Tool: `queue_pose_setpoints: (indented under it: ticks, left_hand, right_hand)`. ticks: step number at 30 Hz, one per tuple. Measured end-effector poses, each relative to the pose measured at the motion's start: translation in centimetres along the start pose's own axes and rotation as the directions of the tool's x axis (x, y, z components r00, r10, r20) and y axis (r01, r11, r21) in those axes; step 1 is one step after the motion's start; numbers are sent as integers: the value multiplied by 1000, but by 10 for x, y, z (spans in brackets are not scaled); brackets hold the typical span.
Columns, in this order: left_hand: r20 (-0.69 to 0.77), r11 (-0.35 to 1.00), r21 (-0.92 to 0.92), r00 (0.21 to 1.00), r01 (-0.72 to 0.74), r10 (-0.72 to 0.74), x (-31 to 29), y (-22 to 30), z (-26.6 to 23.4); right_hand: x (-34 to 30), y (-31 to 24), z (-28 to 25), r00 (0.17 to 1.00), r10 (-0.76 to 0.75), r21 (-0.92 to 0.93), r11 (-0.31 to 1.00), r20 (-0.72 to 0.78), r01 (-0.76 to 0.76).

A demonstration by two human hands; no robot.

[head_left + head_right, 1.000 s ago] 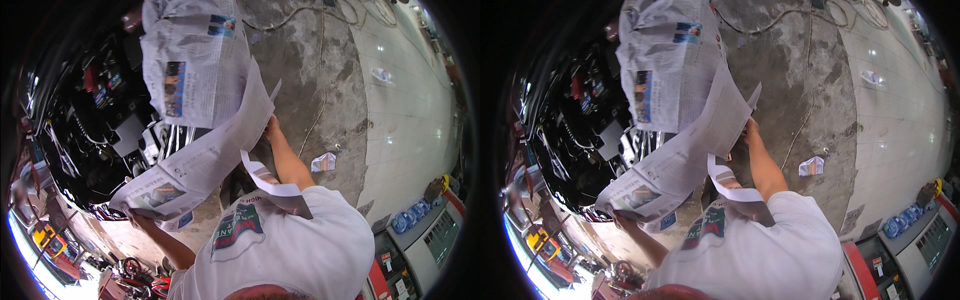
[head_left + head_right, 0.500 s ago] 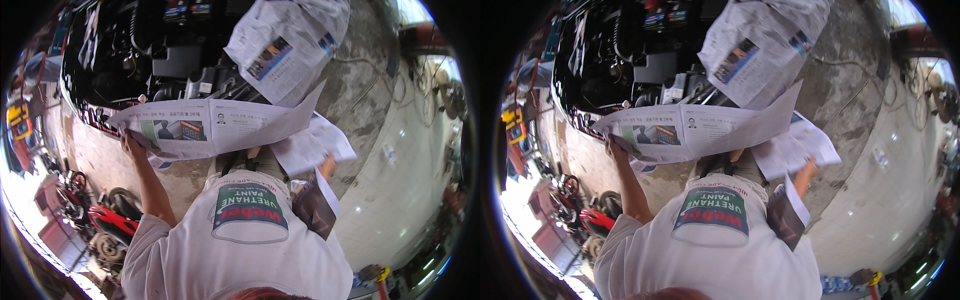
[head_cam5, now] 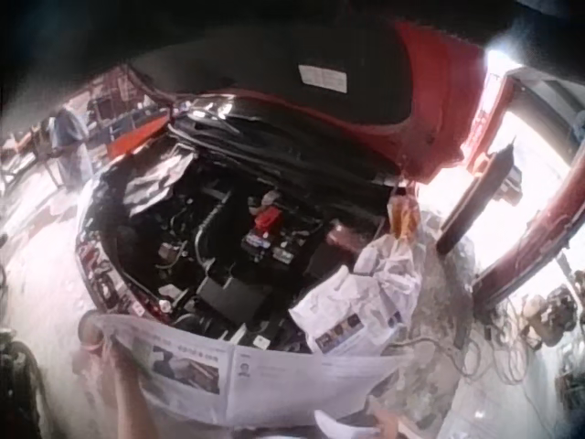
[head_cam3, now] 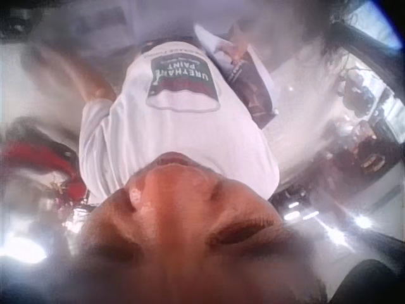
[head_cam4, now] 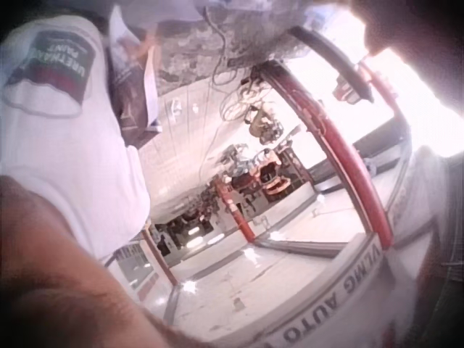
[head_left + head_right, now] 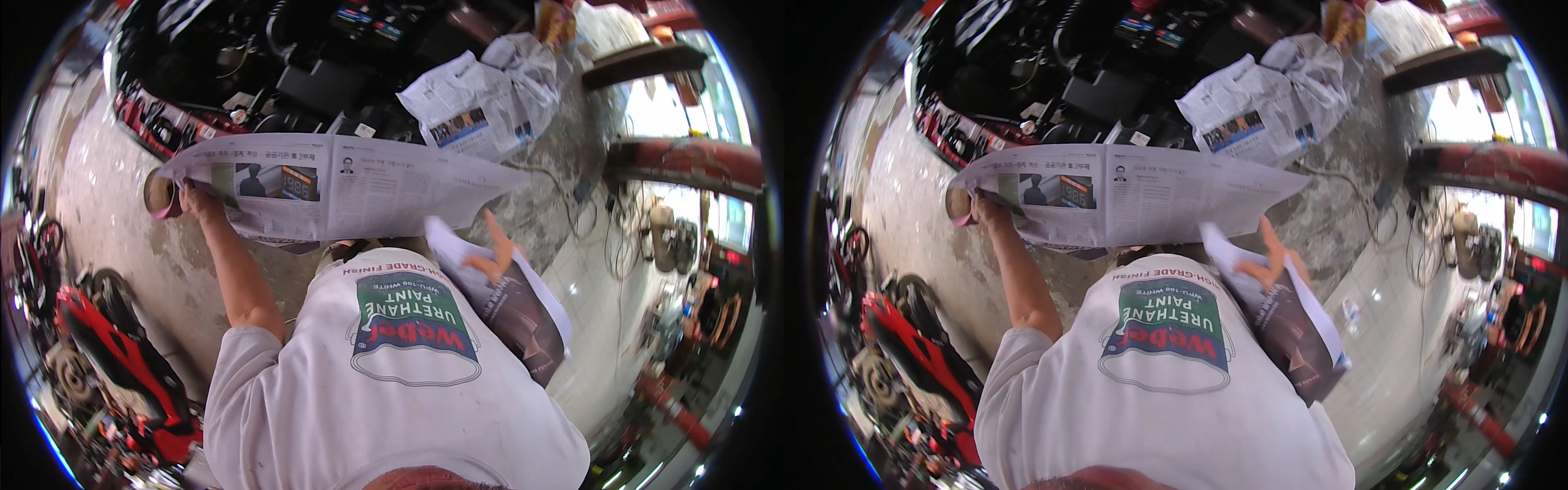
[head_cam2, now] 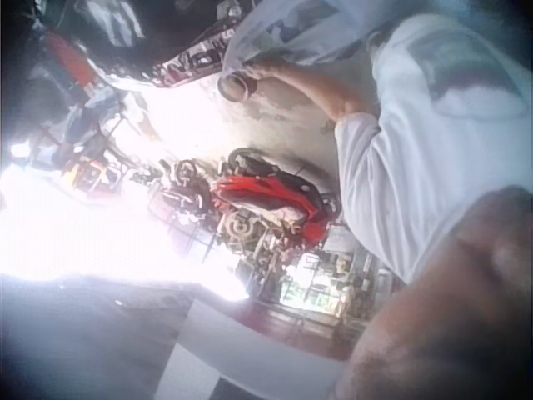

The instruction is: The person unfolds and places multiple newspaper sheets over the open engine bay of a red car. They smooth the papers to cover the engine components and surrounding areas.

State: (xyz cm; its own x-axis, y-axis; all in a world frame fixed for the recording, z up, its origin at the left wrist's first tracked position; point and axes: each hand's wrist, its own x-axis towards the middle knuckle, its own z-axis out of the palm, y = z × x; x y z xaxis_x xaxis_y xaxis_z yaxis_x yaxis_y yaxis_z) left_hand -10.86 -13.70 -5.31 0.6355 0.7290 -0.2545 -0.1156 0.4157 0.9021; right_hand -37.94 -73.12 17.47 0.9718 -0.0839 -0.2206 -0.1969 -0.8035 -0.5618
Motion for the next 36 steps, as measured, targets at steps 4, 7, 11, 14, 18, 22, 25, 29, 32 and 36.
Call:
queue_pose_setpoints:
  ticks: [4,7,11,14,18,22,25,29,32,36]
  left_hand:
    - [-102,945,327,994,-9,45,-52,43,3]
    - [-5,803,591,995,-81,104,-45,69,-60]
    - [131,247,936,899,-251,417,-75,105,-163]
    - [203,158,935,846,-317,494,-104,110,-181]
    - [-2,715,691,990,-101,142,-131,121,-135]
    - [276,701,629,939,-337,203,-96,118,-37]
    - [349,687,629,922,-364,169,-43,87,-2]
    - [497,339,647,715,-683,491,-48,86,90]
    - [726,139,497,498,-857,475,-52,86,117]
    - [944,77,329,326,-941,-48,-44,63,133]
  right_hand:
    - [86,-13,20,995,-29,17,999,90,27]
    - [133,16,53,984,-175,76,982,29,173]
    - [145,9,48,971,-228,83,972,76,221]
    - [141,10,40,960,-269,179,951,81,252]
    - [139,6,12,988,-153,232,960,-21,154]
    - [145,2,-14,963,14,186,982,-268,37]
    - [165,-2,-13,927,-3,73,997,-374,33]
    - [185,8,24,931,46,17,999,-362,-43]
    - [194,4,47,921,85,-11,995,-379,-97]
    - [198,4,51,896,34,-47,997,-444,-61]
